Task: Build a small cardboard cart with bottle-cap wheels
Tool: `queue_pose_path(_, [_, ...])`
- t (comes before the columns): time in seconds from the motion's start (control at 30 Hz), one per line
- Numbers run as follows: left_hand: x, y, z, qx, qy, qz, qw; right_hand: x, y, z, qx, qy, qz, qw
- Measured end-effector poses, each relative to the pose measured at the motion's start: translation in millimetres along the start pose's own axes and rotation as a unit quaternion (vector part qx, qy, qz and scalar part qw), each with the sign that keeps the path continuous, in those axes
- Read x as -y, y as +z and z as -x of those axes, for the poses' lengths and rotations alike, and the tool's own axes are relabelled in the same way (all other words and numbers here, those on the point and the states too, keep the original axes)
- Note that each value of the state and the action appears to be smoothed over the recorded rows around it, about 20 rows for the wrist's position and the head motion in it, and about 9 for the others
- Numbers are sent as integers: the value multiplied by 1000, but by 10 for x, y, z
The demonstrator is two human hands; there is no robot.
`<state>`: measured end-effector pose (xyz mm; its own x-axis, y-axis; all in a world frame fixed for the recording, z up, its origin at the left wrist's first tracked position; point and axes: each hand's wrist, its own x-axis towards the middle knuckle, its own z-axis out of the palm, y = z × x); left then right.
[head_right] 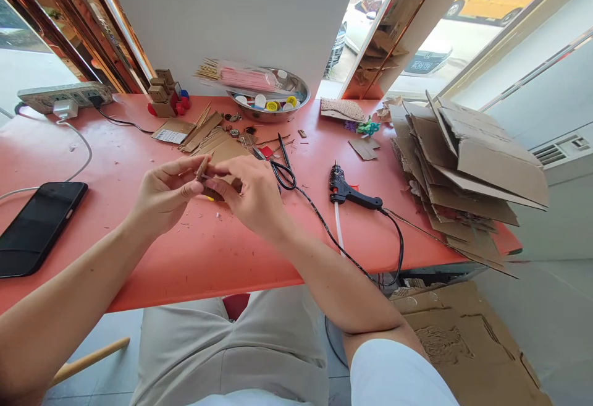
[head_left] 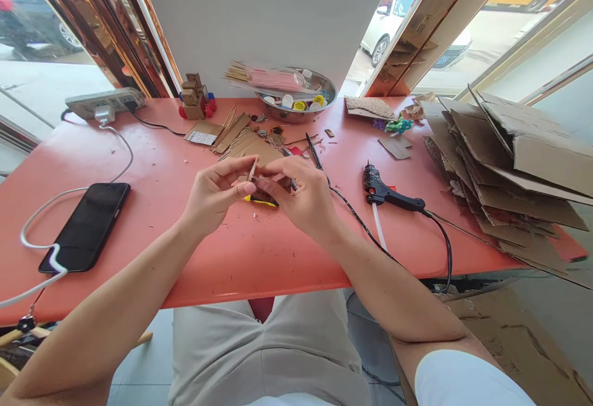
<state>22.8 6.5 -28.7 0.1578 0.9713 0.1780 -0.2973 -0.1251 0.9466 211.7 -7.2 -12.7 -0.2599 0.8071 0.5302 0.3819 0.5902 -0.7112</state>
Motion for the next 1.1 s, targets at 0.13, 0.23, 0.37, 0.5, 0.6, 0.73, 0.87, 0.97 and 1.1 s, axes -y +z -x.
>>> queue_pose_path(0.13, [28, -108, -64, -38, 19, 29, 999, -45, -146, -68, 28, 30, -5, 999])
queue_pose_path(0.23, [57, -156, -104, -52, 33, 28, 998, -33, -189, -92, 103, 83, -2, 991])
queue_pose_path(0.37, [113, -185, -137, -39, 30, -10, 999, 4, -140, -88, 141, 93, 30, 985])
queue_pose_path(0.5, [150, -224, -146, -108, 100, -124, 981, -20, -95, -83, 80, 104, 109, 985])
queue_pose_path(0.6, [159, -194, -100, -170, 181, -247, 937, -42, -77, -79, 37, 95, 191, 976])
queue_pose_path(0.73, [145, -53, 5, -84, 190, -355, 912, 10, -2, -53, 71, 105, 248, 960])
queue_pose_path(0.87, [115, 20, 51, -48, 197, -403, 892, 72, 104, -13, 100, 130, 190, 968])
queue_pose_path(0.97, [109, 7, 50, -60, 202, -418, 883, 67, 153, -2, 86, 141, 98, 981])
queue_pose_path(1.1, [126, 12, 62, -85, 244, -420, 870, 55, 189, -9, 69, 159, 1, 985])
